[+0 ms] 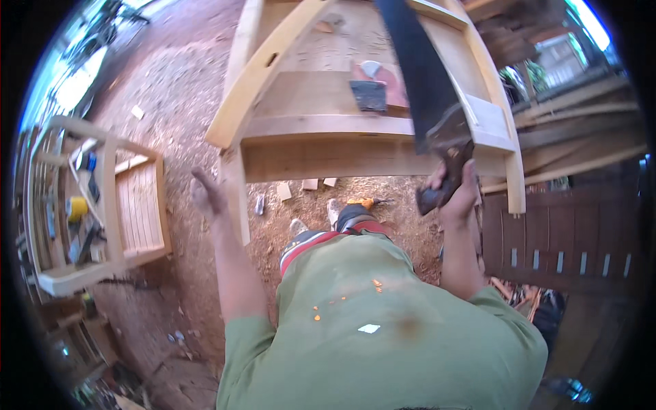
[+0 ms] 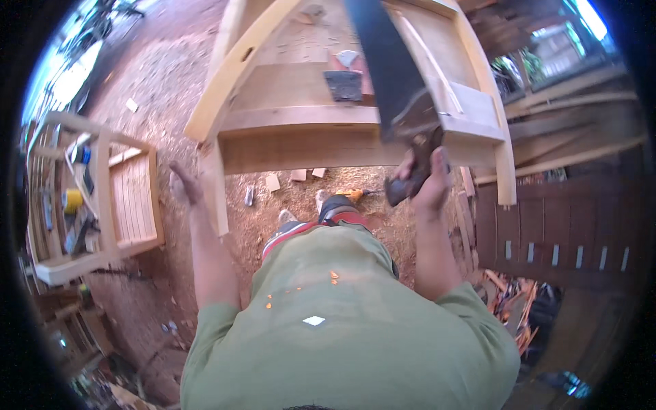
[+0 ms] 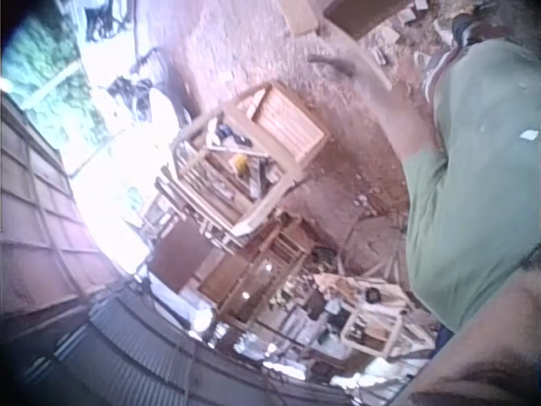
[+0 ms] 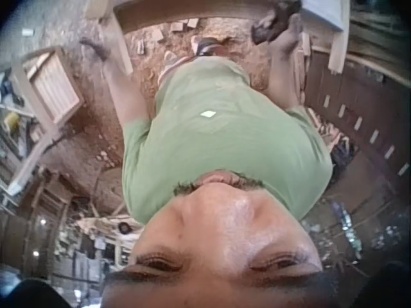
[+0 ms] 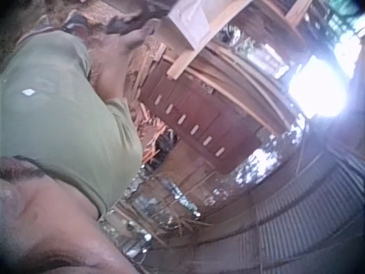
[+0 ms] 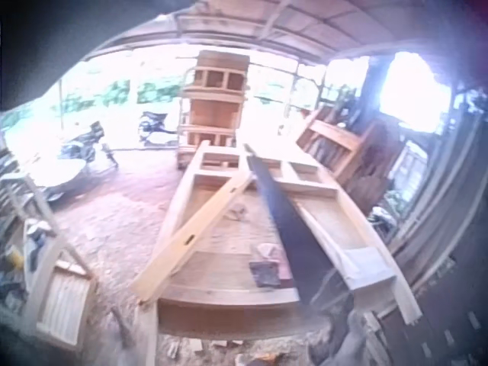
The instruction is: The person constructs a wooden furniture piece by hand-fitting wooden joints, sawing a piece of wood, and sanding the edges with a sanding block.
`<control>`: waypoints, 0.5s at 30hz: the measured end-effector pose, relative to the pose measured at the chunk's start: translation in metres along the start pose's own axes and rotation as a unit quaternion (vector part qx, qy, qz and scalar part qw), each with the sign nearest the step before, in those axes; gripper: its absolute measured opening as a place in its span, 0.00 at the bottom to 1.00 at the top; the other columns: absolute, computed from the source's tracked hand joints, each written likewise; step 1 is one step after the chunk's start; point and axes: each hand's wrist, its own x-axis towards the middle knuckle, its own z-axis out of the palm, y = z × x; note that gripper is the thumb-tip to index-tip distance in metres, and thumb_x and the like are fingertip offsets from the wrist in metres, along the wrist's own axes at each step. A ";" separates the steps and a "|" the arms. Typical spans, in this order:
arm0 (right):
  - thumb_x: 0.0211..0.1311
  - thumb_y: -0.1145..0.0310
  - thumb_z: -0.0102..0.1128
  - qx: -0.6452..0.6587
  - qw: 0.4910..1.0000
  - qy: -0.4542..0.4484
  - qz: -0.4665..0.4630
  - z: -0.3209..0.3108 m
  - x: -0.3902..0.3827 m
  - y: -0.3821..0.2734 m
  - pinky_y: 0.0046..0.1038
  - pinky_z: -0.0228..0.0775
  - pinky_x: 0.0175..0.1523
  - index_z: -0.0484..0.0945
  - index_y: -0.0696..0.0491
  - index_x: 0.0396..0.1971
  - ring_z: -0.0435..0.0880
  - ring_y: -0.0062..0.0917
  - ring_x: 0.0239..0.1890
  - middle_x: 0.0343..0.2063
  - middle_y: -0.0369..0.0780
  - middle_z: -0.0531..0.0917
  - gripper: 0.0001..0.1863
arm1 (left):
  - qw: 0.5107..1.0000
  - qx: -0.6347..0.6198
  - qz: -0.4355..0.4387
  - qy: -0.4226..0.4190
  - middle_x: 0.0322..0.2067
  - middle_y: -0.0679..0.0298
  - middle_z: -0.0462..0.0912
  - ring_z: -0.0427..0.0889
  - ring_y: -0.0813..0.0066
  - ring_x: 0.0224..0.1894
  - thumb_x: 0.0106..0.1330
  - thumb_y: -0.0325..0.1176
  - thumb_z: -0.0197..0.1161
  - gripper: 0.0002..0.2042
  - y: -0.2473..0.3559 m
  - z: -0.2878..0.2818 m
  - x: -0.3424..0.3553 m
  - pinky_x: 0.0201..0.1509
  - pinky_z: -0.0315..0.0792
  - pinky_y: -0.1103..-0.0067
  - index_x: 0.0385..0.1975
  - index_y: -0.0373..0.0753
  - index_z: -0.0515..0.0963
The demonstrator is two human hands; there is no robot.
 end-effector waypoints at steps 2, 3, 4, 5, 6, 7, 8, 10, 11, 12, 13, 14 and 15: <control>0.77 0.42 0.45 0.063 0.998 0.027 -0.006 -0.036 0.033 -0.016 0.36 0.76 0.34 0.73 0.55 0.44 0.76 0.26 0.21 0.23 0.39 0.75 0.27 | 0.997 0.028 0.061 -0.032 0.18 0.56 0.74 0.76 0.60 0.24 0.74 0.65 0.47 0.36 0.013 -0.003 -0.003 0.35 0.69 0.62 0.24 0.32 0.74; 0.77 0.42 0.45 0.060 0.997 0.050 -0.008 -0.053 0.052 -0.020 0.36 0.76 0.34 0.73 0.55 0.44 0.76 0.26 0.21 0.23 0.39 0.75 0.27 | 0.991 0.066 0.096 -0.062 0.19 0.55 0.76 0.76 0.61 0.24 0.75 0.59 0.55 0.31 0.020 -0.003 -0.002 0.34 0.69 0.63 0.24 0.31 0.75; 0.78 0.42 0.43 0.089 0.991 0.101 -0.007 -0.070 0.074 -0.022 0.36 0.76 0.35 0.73 0.55 0.44 0.75 0.26 0.22 0.23 0.38 0.75 0.27 | 0.990 0.062 0.106 -0.064 0.19 0.55 0.76 0.76 0.61 0.24 0.75 0.59 0.55 0.31 0.025 -0.002 -0.001 0.34 0.69 0.63 0.24 0.31 0.75; 0.78 0.42 0.42 0.117 0.983 0.143 -0.007 -0.087 0.094 -0.022 0.37 0.76 0.35 0.73 0.55 0.43 0.75 0.26 0.22 0.22 0.37 0.74 0.28 | 0.987 0.046 0.135 -0.068 0.20 0.55 0.77 0.76 0.61 0.25 0.74 0.52 0.60 0.26 0.030 -0.001 0.003 0.34 0.70 0.63 0.24 0.32 0.75; 0.78 0.42 0.42 0.121 0.981 0.148 -0.010 -0.104 0.112 -0.022 0.37 0.76 0.35 0.73 0.55 0.43 0.75 0.26 0.22 0.22 0.37 0.74 0.28 | 0.983 0.023 0.173 -0.062 0.21 0.55 0.78 0.76 0.60 0.25 0.73 0.44 0.64 0.21 0.033 0.002 0.008 0.34 0.71 0.63 0.25 0.32 0.75; 0.79 0.42 0.40 0.133 0.975 0.180 -0.014 -0.120 0.130 -0.020 0.35 0.75 0.35 0.73 0.55 0.44 0.74 0.26 0.22 0.22 0.37 0.73 0.28 | 0.980 0.068 0.171 -0.072 0.27 0.52 0.81 0.78 0.61 0.29 0.73 0.38 0.61 0.17 0.033 0.003 0.013 0.37 0.72 0.65 0.26 0.31 0.76; 0.80 0.43 0.38 0.140 0.963 0.230 -0.013 -0.136 0.148 -0.018 0.33 0.74 0.34 0.73 0.55 0.44 0.73 0.25 0.22 0.23 0.37 0.73 0.28 | 0.981 0.074 0.154 -0.088 0.27 0.52 0.81 0.78 0.61 0.29 0.73 0.38 0.61 0.17 0.033 0.005 0.018 0.37 0.72 0.65 0.26 0.31 0.76; 0.80 0.43 0.37 0.151 0.964 0.217 -0.008 -0.172 0.174 -0.015 0.34 0.74 0.35 0.72 0.56 0.47 0.73 0.26 0.22 0.23 0.37 0.74 0.28 | 0.955 -0.003 0.291 -0.053 0.31 0.53 0.82 0.79 0.65 0.32 0.74 0.34 0.59 0.15 0.028 0.012 0.025 0.39 0.72 0.67 0.26 0.30 0.74; 0.80 0.43 0.37 0.156 0.961 0.227 -0.005 -0.191 0.187 -0.013 0.34 0.74 0.35 0.72 0.57 0.47 0.73 0.26 0.23 0.23 0.38 0.75 0.29 | 0.953 0.008 0.300 -0.043 0.31 0.53 0.82 0.79 0.65 0.32 0.74 0.34 0.59 0.15 0.025 0.014 0.028 0.39 0.72 0.67 0.26 0.30 0.74; 0.80 0.43 0.37 0.164 0.959 0.232 -0.007 -0.212 0.197 -0.012 0.34 0.75 0.35 0.73 0.57 0.47 0.74 0.27 0.23 0.24 0.39 0.75 0.29 | 0.953 -0.028 0.291 -0.081 0.32 0.55 0.81 0.79 0.67 0.33 0.73 0.31 0.60 0.12 0.022 0.015 0.029 0.40 0.73 0.69 0.27 0.30 0.75; 0.80 0.43 0.37 0.167 0.956 0.243 0.001 -0.235 0.209 -0.011 0.34 0.75 0.35 0.73 0.57 0.47 0.74 0.27 0.23 0.24 0.39 0.75 0.29 | 0.950 -0.063 0.280 -0.122 0.34 0.57 0.81 0.79 0.69 0.34 0.72 0.28 0.60 0.10 0.020 0.017 0.030 0.41 0.73 0.71 0.28 0.29 0.76; 0.81 0.44 0.37 0.170 0.960 0.222 0.004 -0.260 0.223 -0.011 0.34 0.75 0.34 0.73 0.57 0.47 0.74 0.27 0.23 0.24 0.39 0.76 0.28 | 0.949 -0.055 0.283 -0.125 0.34 0.57 0.81 0.79 0.69 0.34 0.72 0.28 0.60 0.10 0.019 0.019 0.029 0.41 0.73 0.71 0.28 0.29 0.76; 0.81 0.45 0.37 0.174 0.964 0.203 0.011 -0.283 0.238 -0.011 0.34 0.75 0.34 0.74 0.57 0.47 0.74 0.27 0.23 0.24 0.39 0.76 0.28 | 0.963 -0.088 0.213 -0.143 0.34 0.58 0.80 0.79 0.72 0.34 0.70 0.25 0.60 0.07 0.018 0.019 0.029 0.40 0.74 0.73 0.30 0.29 0.77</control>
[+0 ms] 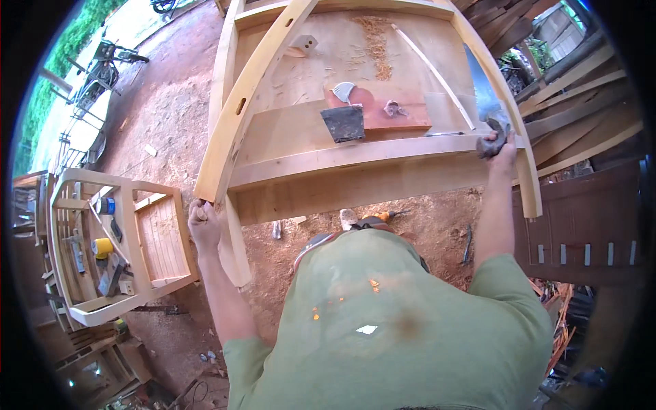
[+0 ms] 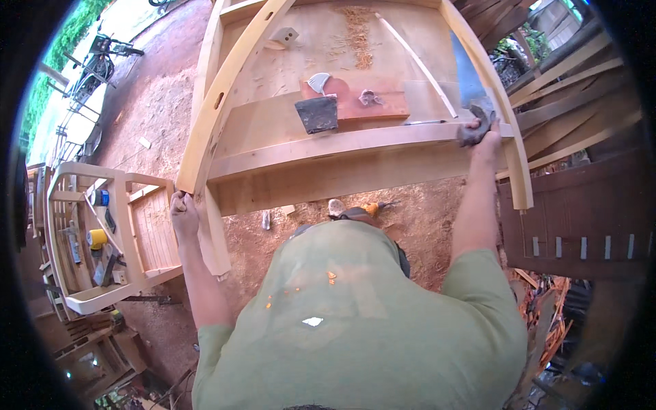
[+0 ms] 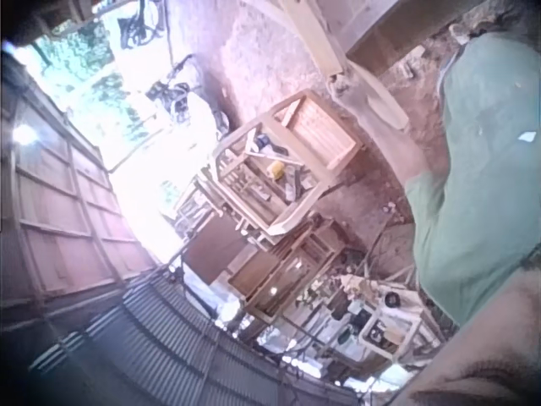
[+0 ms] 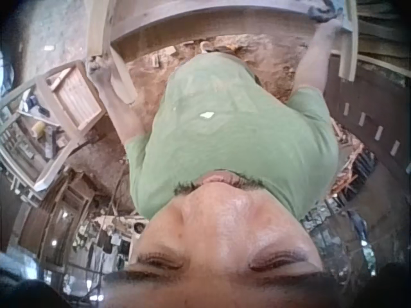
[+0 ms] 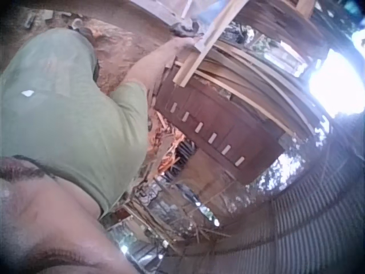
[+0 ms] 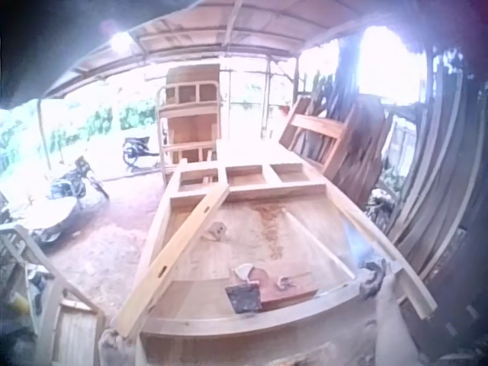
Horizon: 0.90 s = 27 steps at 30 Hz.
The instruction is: The person constructs a wooden furniture piece by hand-fitting wooden joints, sawing a piece of wood, and sanding the edges with a sanding block.
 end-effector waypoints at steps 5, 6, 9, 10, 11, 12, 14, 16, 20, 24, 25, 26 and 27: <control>0.74 0.56 0.52 -0.192 0.981 -0.008 0.019 -0.067 0.068 -0.025 0.35 0.79 0.33 0.79 0.54 0.50 0.82 0.29 0.28 0.34 0.40 0.85 0.18 | 0.995 -0.003 -0.101 0.019 0.30 0.61 0.82 0.79 0.79 0.27 0.64 0.26 0.69 0.06 0.017 -0.007 -0.006 0.32 0.76 0.77 0.29 0.29 0.80; 0.73 0.58 0.51 -0.169 0.983 0.056 0.033 -0.074 0.067 -0.026 0.35 0.81 0.38 0.79 0.56 0.52 0.84 0.31 0.33 0.38 0.41 0.86 0.19 | 0.992 0.048 -0.120 0.003 0.27 0.62 0.82 0.78 0.79 0.26 0.63 0.26 0.70 0.07 0.021 -0.012 -0.007 0.31 0.75 0.77 0.29 0.29 0.80; 0.75 0.60 0.52 -0.210 0.971 0.065 0.089 -0.083 0.032 -0.034 0.40 0.81 0.54 0.78 0.56 0.54 0.85 0.33 0.46 0.48 0.42 0.84 0.18 | 0.969 0.152 -0.196 -0.010 0.21 0.62 0.81 0.77 0.78 0.25 0.60 0.27 0.70 0.07 0.034 -0.034 -0.017 0.31 0.74 0.76 0.26 0.30 0.80; 0.73 0.60 0.58 -0.223 0.964 0.124 0.080 -0.077 0.018 -0.032 0.36 0.81 0.44 0.77 0.56 0.58 0.86 0.30 0.42 0.47 0.39 0.85 0.20 | 0.966 0.161 -0.202 0.012 0.20 0.63 0.80 0.77 0.79 0.25 0.59 0.27 0.69 0.07 0.037 -0.043 -0.021 0.31 0.73 0.75 0.24 0.31 0.80; 0.70 0.57 0.62 -0.244 0.956 0.145 0.080 -0.067 0.003 -0.030 0.36 0.80 0.46 0.80 0.57 0.53 0.85 0.30 0.43 0.46 0.40 0.86 0.21 | 0.964 0.161 -0.212 0.028 0.18 0.63 0.79 0.76 0.79 0.24 0.57 0.27 0.69 0.06 0.039 -0.051 -0.026 0.30 0.72 0.74 0.23 0.32 0.80; 0.68 0.57 0.63 -0.363 0.911 0.186 0.056 -0.054 -0.012 -0.036 0.37 0.79 0.48 0.82 0.58 0.50 0.84 0.29 0.43 0.45 0.41 0.86 0.20 | 0.953 0.194 -0.232 0.032 0.19 0.60 0.81 0.77 0.76 0.24 0.58 0.31 0.66 0.09 0.040 -0.059 -0.031 0.30 0.72 0.72 0.24 0.31 0.79; 0.67 0.58 0.64 -0.482 0.852 0.202 0.026 -0.015 -0.028 -0.021 0.37 0.78 0.49 0.84 0.60 0.46 0.84 0.29 0.44 0.43 0.42 0.86 0.20 | 0.942 0.233 -0.240 0.030 0.21 0.56 0.82 0.79 0.70 0.25 0.59 0.33 0.65 0.10 0.040 -0.068 -0.039 0.32 0.73 0.70 0.26 0.30 0.79; 0.67 0.58 0.62 -0.437 0.786 0.243 -0.362 0.025 -0.043 0.003 0.33 0.75 0.46 0.84 0.61 0.35 0.81 0.28 0.38 0.35 0.43 0.84 0.18 | 0.931 0.255 -0.262 0.013 0.22 0.51 0.83 0.82 0.65 0.26 0.60 0.35 0.65 0.12 0.039 -0.068 -0.044 0.34 0.74 0.68 0.28 0.29 0.80; 0.72 0.63 0.55 -0.549 0.781 -0.026 -0.298 0.118 -0.062 0.081 0.26 0.68 0.36 0.79 0.60 0.27 0.74 0.25 0.26 0.28 0.38 0.79 0.16 | 0.924 0.239 -0.294 -0.055 0.32 0.41 0.84 0.86 0.49 0.38 0.63 0.38 0.63 0.15 0.044 -0.054 -0.043 0.44 0.77 0.62 0.35 0.29 0.82; 0.74 0.69 0.55 -0.487 0.823 -0.263 -0.126 0.198 -0.128 0.180 0.20 0.64 0.31 0.79 0.54 0.28 0.71 0.14 0.25 0.24 0.32 0.77 0.12 | 0.924 0.163 -0.347 0.003 0.47 0.46 0.86 0.87 0.55 0.50 0.66 0.36 0.60 0.15 0.069 -0.044 -0.040 0.55 0.80 0.67 0.46 0.34 0.84; 0.74 0.69 0.56 -0.450 0.829 -0.316 -0.105 0.212 -0.153 0.199 0.18 0.64 0.31 0.79 0.53 0.29 0.72 0.12 0.26 0.23 0.32 0.77 0.11 | 0.918 0.157 -0.364 0.003 0.47 0.46 0.86 0.87 0.55 0.50 0.66 0.36 0.60 0.15 0.075 -0.041 -0.038 0.55 0.80 0.67 0.46 0.34 0.84; 0.74 0.70 0.57 -0.463 0.822 -0.324 -0.067 0.223 -0.178 0.212 0.17 0.64 0.31 0.80 0.54 0.32 0.72 0.11 0.26 0.24 0.32 0.77 0.09 | 0.944 0.205 -0.257 -0.011 0.51 0.45 0.84 0.85 0.54 0.54 0.67 0.34 0.57 0.15 0.078 -0.038 -0.038 0.59 0.78 0.67 0.49 0.36 0.84; 0.74 0.70 0.57 -0.476 0.803 -0.355 -0.039 0.231 -0.202 0.221 0.16 0.65 0.32 0.81 0.54 0.35 0.73 0.10 0.26 0.24 0.32 0.78 0.07 | 0.955 0.242 -0.169 -0.010 0.53 0.44 0.83 0.84 0.53 0.56 0.68 0.32 0.56 0.16 0.079 -0.033 -0.039 0.62 0.78 0.67 0.51 0.38 0.84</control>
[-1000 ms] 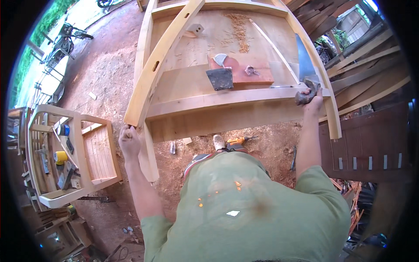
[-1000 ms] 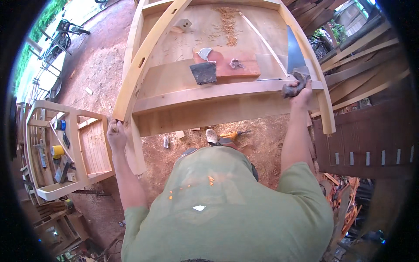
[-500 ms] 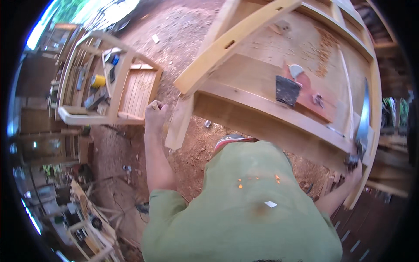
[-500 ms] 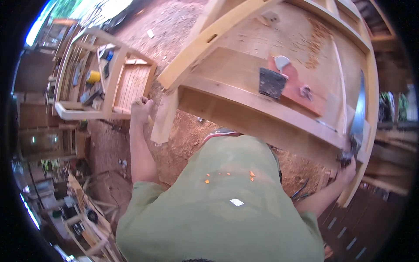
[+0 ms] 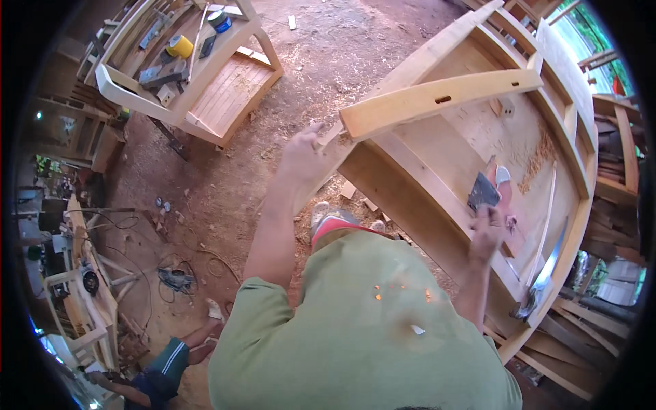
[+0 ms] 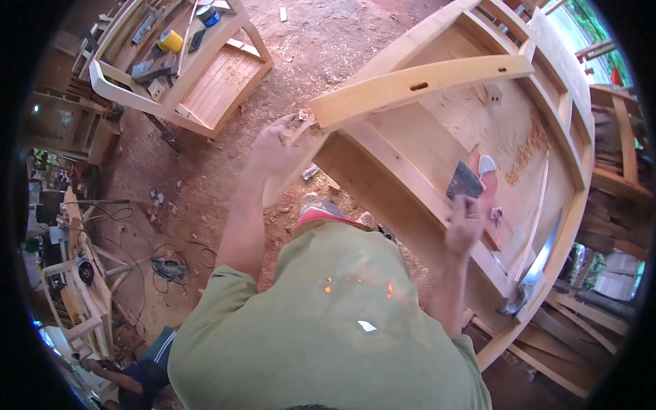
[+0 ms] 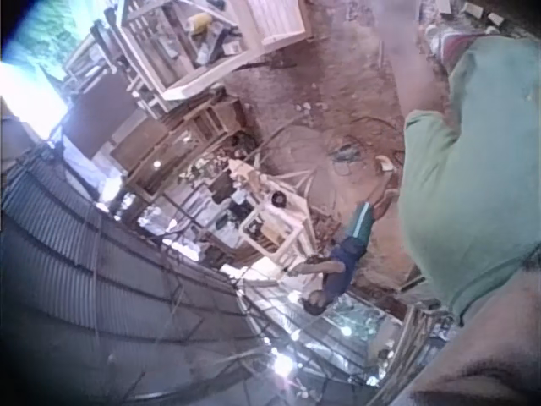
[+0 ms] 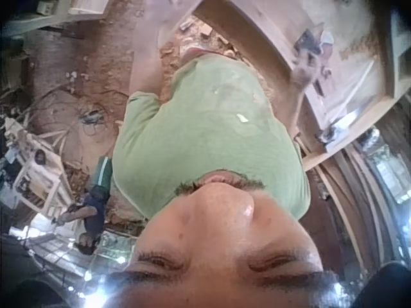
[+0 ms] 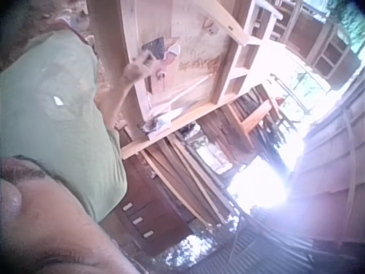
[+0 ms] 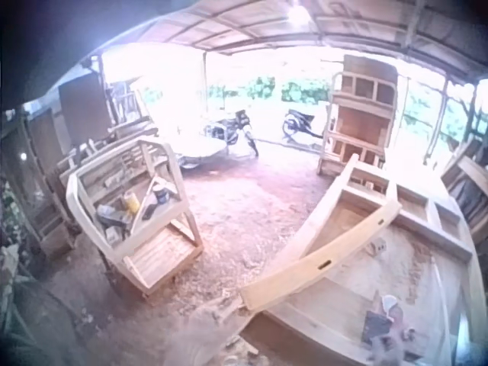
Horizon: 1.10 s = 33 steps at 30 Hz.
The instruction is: The person constructs a wooden furniture piece by hand-fitting wooden joints, sawing a piece of wood, and sanding the edges with a sanding block.
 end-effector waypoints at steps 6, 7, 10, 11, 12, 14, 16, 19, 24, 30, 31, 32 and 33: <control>0.70 0.70 0.61 -0.066 0.942 -0.321 0.075 0.122 -0.048 -0.055 0.23 0.75 0.42 0.79 0.61 0.55 0.80 0.17 0.35 0.33 0.36 0.82 0.17 | 0.975 -0.166 0.130 -0.071 0.48 0.49 0.86 0.84 0.51 0.56 0.66 0.22 0.51 0.11 -0.042 0.014 -0.008 0.62 0.78 0.69 0.34 0.35 0.83; 0.69 0.70 0.61 -0.078 0.928 -0.363 0.041 0.140 -0.051 -0.063 0.24 0.75 0.43 0.77 0.60 0.59 0.80 0.18 0.36 0.34 0.37 0.82 0.20 | 0.969 -0.191 0.145 -0.051 0.48 0.49 0.86 0.84 0.51 0.56 0.66 0.22 0.51 0.11 -0.052 0.013 -0.010 0.62 0.78 0.69 0.34 0.35 0.83; 0.67 0.70 0.63 -0.133 0.874 -0.463 0.062 0.184 -0.057 -0.086 0.25 0.75 0.44 0.71 0.56 0.67 0.80 0.19 0.36 0.34 0.39 0.82 0.28 | 0.956 -0.206 0.144 -0.153 0.42 0.52 0.86 0.86 0.53 0.52 0.64 0.18 0.53 0.06 -0.072 0.013 -0.019 0.57 0.79 0.67 0.26 0.31 0.77; 0.65 0.69 0.63 -0.189 0.842 -0.504 0.029 0.199 -0.053 -0.091 0.30 0.77 0.45 0.62 0.59 0.72 0.83 0.27 0.36 0.34 0.43 0.83 0.36 | 0.955 -0.263 0.123 -0.063 0.40 0.51 0.85 0.86 0.55 0.46 0.62 0.18 0.55 0.05 -0.075 0.015 -0.023 0.52 0.80 0.68 0.26 0.30 0.77; 0.65 0.69 0.63 -0.222 0.840 -0.491 0.063 0.216 -0.054 -0.092 0.30 0.77 0.45 0.62 0.59 0.72 0.83 0.27 0.36 0.34 0.43 0.83 0.36 | 0.945 -0.308 0.110 0.013 0.39 0.51 0.85 0.87 0.57 0.41 0.59 0.17 0.57 0.03 -0.076 0.019 -0.025 0.46 0.81 0.68 0.26 0.30 0.78; 0.65 0.66 0.62 -0.318 0.840 -0.440 0.014 0.245 -0.058 -0.092 0.36 0.77 0.45 0.52 0.63 0.74 0.85 0.39 0.37 0.34 0.47 0.83 0.43 | 0.936 -0.334 0.102 0.049 0.41 0.49 0.85 0.88 0.56 0.39 0.62 0.17 0.59 0.04 -0.081 0.028 -0.026 0.43 0.82 0.70 0.26 0.29 0.78; 0.65 0.64 0.61 -0.312 0.840 -0.444 0.021 0.266 -0.058 -0.088 0.42 0.77 0.45 0.46 0.67 0.74 0.84 0.48 0.37 0.33 0.51 0.83 0.46 | 0.940 -0.334 0.043 0.048 0.45 0.49 0.84 0.87 0.53 0.46 0.69 0.18 0.57 0.07 -0.086 0.037 -0.023 0.51 0.81 0.68 0.27 0.26 0.75; 0.59 0.77 0.56 -0.337 0.853 -0.399 0.004 0.282 -0.062 -0.082 0.35 0.77 0.42 0.49 0.61 0.76 0.85 0.37 0.32 0.32 0.50 0.83 0.44 | 0.950 -0.312 0.023 0.000 0.52 0.45 0.81 0.85 0.51 0.50 0.70 0.20 0.55 0.06 -0.092 0.049 -0.008 0.54 0.80 0.65 0.31 0.25 0.75; 0.67 0.72 0.60 -0.168 0.845 -0.506 -0.041 0.258 -0.056 -0.082 0.37 0.78 0.41 0.78 0.58 0.59 0.85 0.39 0.31 0.29 0.48 0.84 0.21 | 0.956 -0.288 0.059 0.010 0.56 0.44 0.79 0.84 0.48 0.53 0.69 0.21 0.55 0.05 -0.089 0.049 0.010 0.57 0.79 0.62 0.32 0.25 0.74; 0.69 0.70 0.63 -0.222 0.935 -0.233 0.151 0.199 -0.044 -0.068 0.21 0.68 0.29 0.82 0.59 0.29 0.75 0.13 0.25 0.22 0.33 0.81 0.09 | 0.943 -0.313 0.109 0.028 0.37 0.51 0.85 0.87 0.58 0.42 0.69 0.22 0.57 0.07 -0.076 0.044 0.040 0.45 0.79 0.68 0.27 0.30 0.76; 0.69 0.70 0.63 -0.184 0.949 -0.225 0.125 0.194 -0.045 -0.061 0.21 0.68 0.29 0.82 0.59 0.29 0.75 0.13 0.25 0.22 0.33 0.81 0.09 | 0.940 -0.316 0.125 0.030 0.37 0.51 0.85 0.87 0.58 0.42 0.69 0.22 0.57 0.07 -0.076 0.040 0.048 0.45 0.79 0.68 0.27 0.30 0.76; 0.70 0.69 0.63 -0.110 0.969 -0.162 0.154 0.188 -0.046 -0.054 0.21 0.66 0.28 0.82 0.59 0.29 0.74 0.12 0.24 0.21 0.32 0.79 0.10 | 0.936 -0.329 0.124 0.023 0.33 0.52 0.83 0.85 0.57 0.37 0.68 0.25 0.60 0.06 -0.076 0.033 0.057 0.39 0.77 0.68 0.28 0.32 0.77; 0.70 0.68 0.62 -0.034 0.976 -0.097 0.192 0.178 -0.048 -0.049 0.21 0.65 0.27 0.81 0.58 0.28 0.72 0.11 0.23 0.20 0.31 0.77 0.11 | 0.928 -0.351 0.122 0.026 0.29 0.53 0.81 0.82 0.57 0.33 0.67 0.27 0.63 0.06 -0.071 0.027 0.064 0.34 0.75 0.68 0.29 0.33 0.78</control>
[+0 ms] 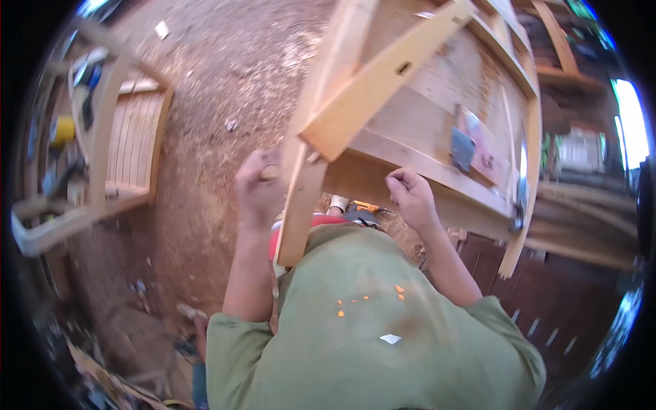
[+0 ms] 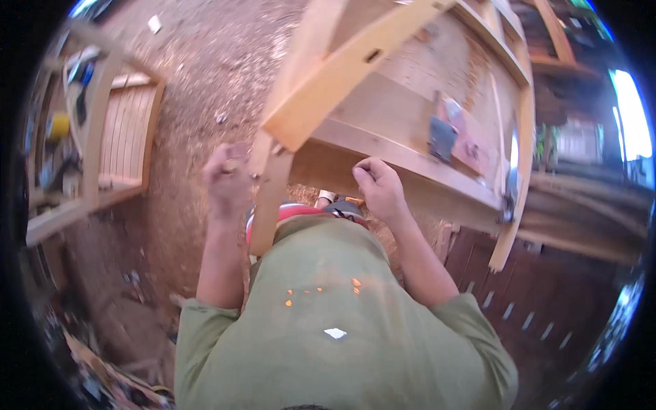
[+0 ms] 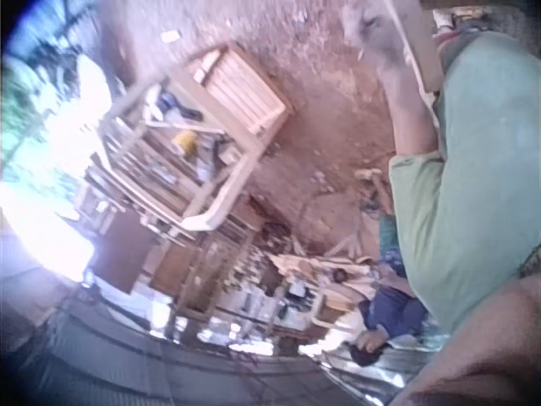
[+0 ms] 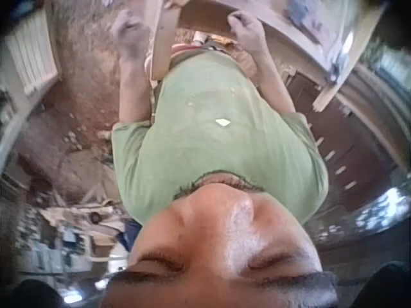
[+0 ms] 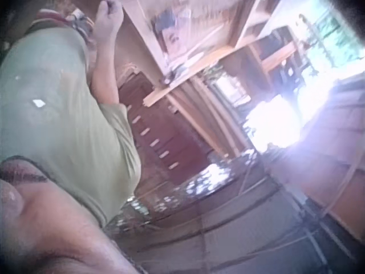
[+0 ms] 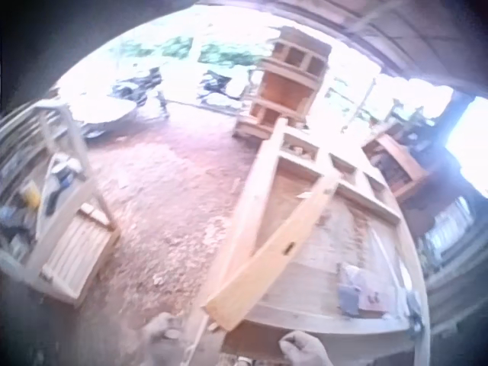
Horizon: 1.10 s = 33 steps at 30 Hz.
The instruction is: The person constructs a wooden furniture piece by hand-fitting wooden joints, sawing a piece of wood, and sanding the edges with a sanding block.
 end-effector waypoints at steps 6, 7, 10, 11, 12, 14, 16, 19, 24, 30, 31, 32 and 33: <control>0.69 0.62 0.64 -0.078 0.951 0.274 -0.116 -0.075 0.018 0.028 0.22 0.69 0.38 0.76 0.61 0.48 0.77 0.17 0.34 0.34 0.38 0.80 0.18 | 0.962 0.089 0.230 -0.113 0.23 0.61 0.77 0.78 0.66 0.27 0.67 0.42 0.69 0.20 0.086 0.005 0.038 0.32 0.70 0.70 0.18 0.38 0.71; 0.66 0.60 0.67 -0.197 0.890 0.361 -0.196 -0.090 0.027 0.028 0.27 0.74 0.45 0.73 0.62 0.54 0.81 0.24 0.41 0.42 0.43 0.82 0.24 | 0.926 0.110 0.328 -0.154 0.23 0.63 0.77 0.77 0.67 0.26 0.66 0.44 0.69 0.22 0.104 0.012 0.042 0.35 0.69 0.70 0.16 0.40 0.69; 0.58 0.54 0.73 -0.384 0.813 0.438 -0.016 -0.123 0.047 0.029 0.41 0.70 0.62 0.66 0.62 0.62 0.75 0.48 0.58 0.55 0.56 0.73 0.39 | 0.854 0.167 0.440 -0.223 0.21 0.66 0.77 0.76 0.68 0.24 0.63 0.47 0.70 0.24 0.142 0.053 0.046 0.36 0.68 0.70 0.13 0.42 0.66; 0.58 0.54 0.73 -0.371 0.816 0.442 -0.027 -0.129 0.052 0.029 0.41 0.70 0.62 0.66 0.62 0.62 0.75 0.48 0.58 0.55 0.56 0.73 0.39 | 0.836 0.196 0.445 -0.253 0.19 0.67 0.76 0.75 0.67 0.23 0.60 0.47 0.71 0.24 0.148 0.069 0.047 0.35 0.67 0.71 0.11 0.43 0.65; 0.55 0.53 0.75 -0.352 0.834 0.426 0.016 -0.135 0.057 0.029 0.42 0.70 0.63 0.64 0.63 0.63 0.74 0.52 0.59 0.57 0.58 0.71 0.44 | 0.828 0.202 0.454 -0.258 0.19 0.67 0.76 0.75 0.67 0.23 0.60 0.47 0.71 0.24 0.149 0.088 0.049 0.35 0.67 0.71 0.11 0.43 0.65; 0.53 0.52 0.77 -0.320 0.852 0.411 0.058 -0.142 0.062 0.031 0.44 0.70 0.65 0.61 0.65 0.64 0.72 0.55 0.61 0.60 0.59 0.70 0.48 | 0.827 0.181 0.457 -0.273 0.15 0.69 0.76 0.75 0.67 0.22 0.55 0.36 0.70 0.19 0.143 0.126 0.053 0.36 0.68 0.70 0.08 0.46 0.67; 0.50 0.55 0.79 -0.248 0.879 0.408 0.017 -0.147 0.065 0.034 0.43 0.68 0.66 0.64 0.66 0.63 0.73 0.54 0.62 0.59 0.59 0.72 0.47 | 0.809 0.173 0.461 -0.320 0.14 0.68 0.75 0.75 0.67 0.22 0.53 0.33 0.68 0.16 0.129 0.153 0.052 0.37 0.68 0.70 0.08 0.45 0.68; 0.48 0.59 0.80 -0.159 0.901 0.403 -0.013 -0.158 0.068 0.041 0.43 0.72 0.63 0.69 0.66 0.59 0.78 0.52 0.58 0.52 0.58 0.79 0.42 | 0.795 0.145 0.442 -0.390 0.14 0.67 0.75 0.76 0.67 0.23 0.48 0.28 0.64 0.11 0.111 0.175 0.043 0.40 0.69 0.70 0.09 0.43 0.69; 0.48 0.70 0.77 0.066 0.945 0.318 -0.032 -0.178 0.059 0.057 0.34 0.78 0.52 0.75 0.65 0.54 0.86 0.36 0.45 0.41 0.46 0.86 0.32 | 0.834 0.159 0.372 -0.376 0.45 0.55 0.83 0.79 0.57 0.55 0.46 0.31 0.67 0.07 0.103 0.178 0.047 0.65 0.67 0.63 0.17 0.35 0.78; 0.52 0.78 0.70 0.303 0.920 0.233 -0.081 -0.224 0.013 0.087 0.27 0.79 0.50 0.79 0.62 0.50 0.86 0.27 0.40 0.40 0.40 0.86 0.23 | 0.870 0.440 0.183 -0.129 0.70 0.42 0.59 0.60 0.44 0.72 0.57 0.44 0.67 0.18 0.090 0.183 0.075 0.76 0.54 0.53 0.38 0.33 0.84; 0.54 0.78 0.68 0.319 0.902 0.259 -0.131 -0.231 0.004 0.091 0.29 0.80 0.50 0.80 0.61 0.49 0.87 0.28 0.40 0.40 0.41 0.87 0.20 | 0.866 0.454 0.157 -0.138 0.70 0.42 0.59 0.60 0.44 0.72 0.57 0.44 0.67 0.18 0.086 0.187 0.088 0.76 0.54 0.53 0.38 0.33 0.84; 0.54 0.78 0.68 0.315 0.905 0.258 -0.127 -0.239 -0.005 0.092 0.29 0.80 0.50 0.80 0.61 0.49 0.87 0.28 0.40 0.40 0.41 0.87 0.20 | 0.895 0.397 0.141 -0.149 0.68 0.40 0.62 0.62 0.43 0.70 0.59 0.46 0.65 0.22 0.082 0.190 0.103 0.75 0.55 0.54 0.43 0.33 0.83; 0.56 0.78 0.67 0.336 0.889 0.287 -0.120 -0.246 -0.012 0.090 0.30 0.80 0.52 0.80 0.62 0.50 0.87 0.29 0.41 0.40 0.42 0.87 0.20 | 0.918 0.348 0.082 -0.173 0.66 0.39 0.65 0.64 0.41 0.69 0.61 0.49 0.64 0.25 0.078 0.192 0.115 0.74 0.57 0.55 0.48 0.33 0.82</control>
